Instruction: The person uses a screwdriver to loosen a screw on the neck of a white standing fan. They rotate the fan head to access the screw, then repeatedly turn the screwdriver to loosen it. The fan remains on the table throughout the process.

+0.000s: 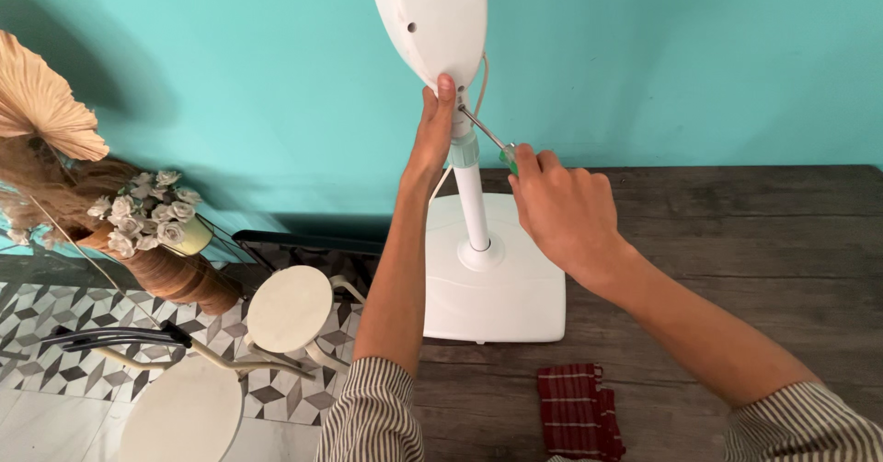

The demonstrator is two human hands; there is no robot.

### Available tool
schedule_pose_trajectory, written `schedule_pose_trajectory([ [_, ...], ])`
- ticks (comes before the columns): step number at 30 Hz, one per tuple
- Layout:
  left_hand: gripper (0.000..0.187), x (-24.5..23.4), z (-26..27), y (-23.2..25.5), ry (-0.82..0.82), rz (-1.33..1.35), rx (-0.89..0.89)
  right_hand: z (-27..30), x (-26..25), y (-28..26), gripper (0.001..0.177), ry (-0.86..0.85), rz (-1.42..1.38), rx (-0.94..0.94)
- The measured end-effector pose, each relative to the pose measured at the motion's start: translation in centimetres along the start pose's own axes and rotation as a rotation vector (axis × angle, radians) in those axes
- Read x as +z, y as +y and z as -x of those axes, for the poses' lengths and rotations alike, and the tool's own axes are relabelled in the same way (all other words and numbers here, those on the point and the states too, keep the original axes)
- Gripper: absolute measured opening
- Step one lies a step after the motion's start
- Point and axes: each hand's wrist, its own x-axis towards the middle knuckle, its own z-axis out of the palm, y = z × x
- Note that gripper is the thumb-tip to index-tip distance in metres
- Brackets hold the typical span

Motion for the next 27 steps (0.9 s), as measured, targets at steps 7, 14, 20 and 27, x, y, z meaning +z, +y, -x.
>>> schedule_pose_trajectory([
  [7, 0.118, 0.0, 0.2, -0.1, 0.000, 0.006, 0.064, -0.3, -0.5, 0.0, 0.026, -0.049, -0.074, 0.046],
  [14, 0.118, 0.0, 0.0, -0.4, -0.012, 0.022, 0.070, -0.6, -1.0, 0.2, 0.022, -0.090, -0.210, 0.110],
  [20, 0.115, 0.0, -0.2, -0.7, -0.011, 0.027, 0.068, -1.0, -1.2, 0.5, 0.024, -0.133, -0.308, 0.196],
  [27, 0.115, 0.1, -0.6, -1.4, 0.012, 0.023, 0.111, -1.7, -1.9, 1.6, 0.029, -0.196, -0.485, 0.278],
])
